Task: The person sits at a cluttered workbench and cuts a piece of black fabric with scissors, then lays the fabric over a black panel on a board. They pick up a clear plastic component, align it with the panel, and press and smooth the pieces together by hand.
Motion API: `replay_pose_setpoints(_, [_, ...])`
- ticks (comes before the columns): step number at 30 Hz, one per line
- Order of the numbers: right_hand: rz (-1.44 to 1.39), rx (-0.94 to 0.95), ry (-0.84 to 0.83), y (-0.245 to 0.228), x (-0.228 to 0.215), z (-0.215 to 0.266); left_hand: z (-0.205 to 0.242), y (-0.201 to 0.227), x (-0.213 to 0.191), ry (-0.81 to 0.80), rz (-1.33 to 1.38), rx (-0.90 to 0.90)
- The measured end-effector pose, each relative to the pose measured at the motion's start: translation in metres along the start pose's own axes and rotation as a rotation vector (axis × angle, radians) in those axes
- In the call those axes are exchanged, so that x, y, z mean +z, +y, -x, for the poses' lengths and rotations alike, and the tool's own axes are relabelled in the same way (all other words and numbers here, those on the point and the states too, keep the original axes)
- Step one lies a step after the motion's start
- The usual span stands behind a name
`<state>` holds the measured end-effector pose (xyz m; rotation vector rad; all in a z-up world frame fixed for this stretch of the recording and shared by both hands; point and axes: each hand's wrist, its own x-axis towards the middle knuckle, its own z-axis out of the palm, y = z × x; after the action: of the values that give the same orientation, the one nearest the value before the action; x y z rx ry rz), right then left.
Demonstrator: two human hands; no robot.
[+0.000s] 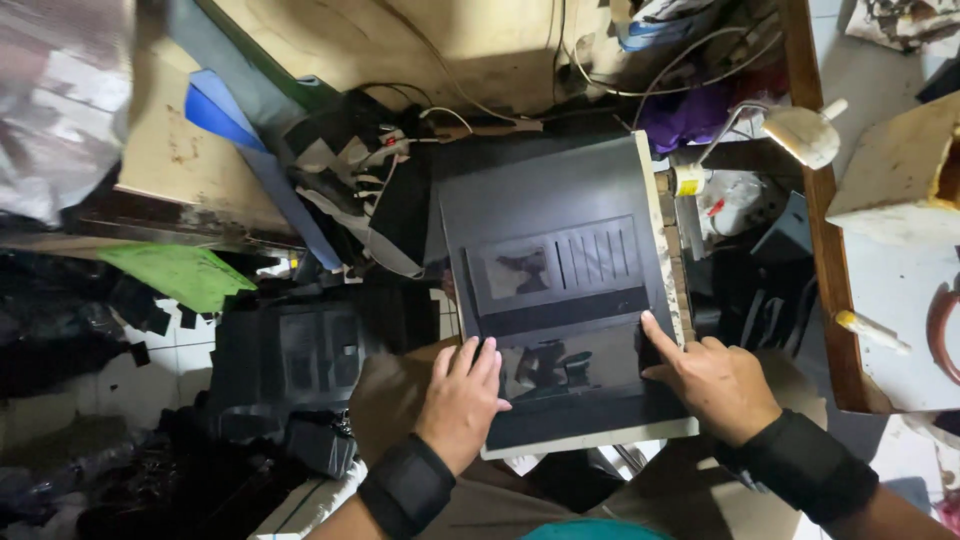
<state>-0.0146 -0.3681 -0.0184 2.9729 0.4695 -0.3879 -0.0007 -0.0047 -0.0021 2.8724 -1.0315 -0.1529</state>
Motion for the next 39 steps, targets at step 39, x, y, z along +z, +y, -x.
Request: replay_pose_setpoints(39, [0.133,0.064,0.154,-0.027,-0.022,0.002,0.005,0.055,0.026,0.189,0.101,0.253])
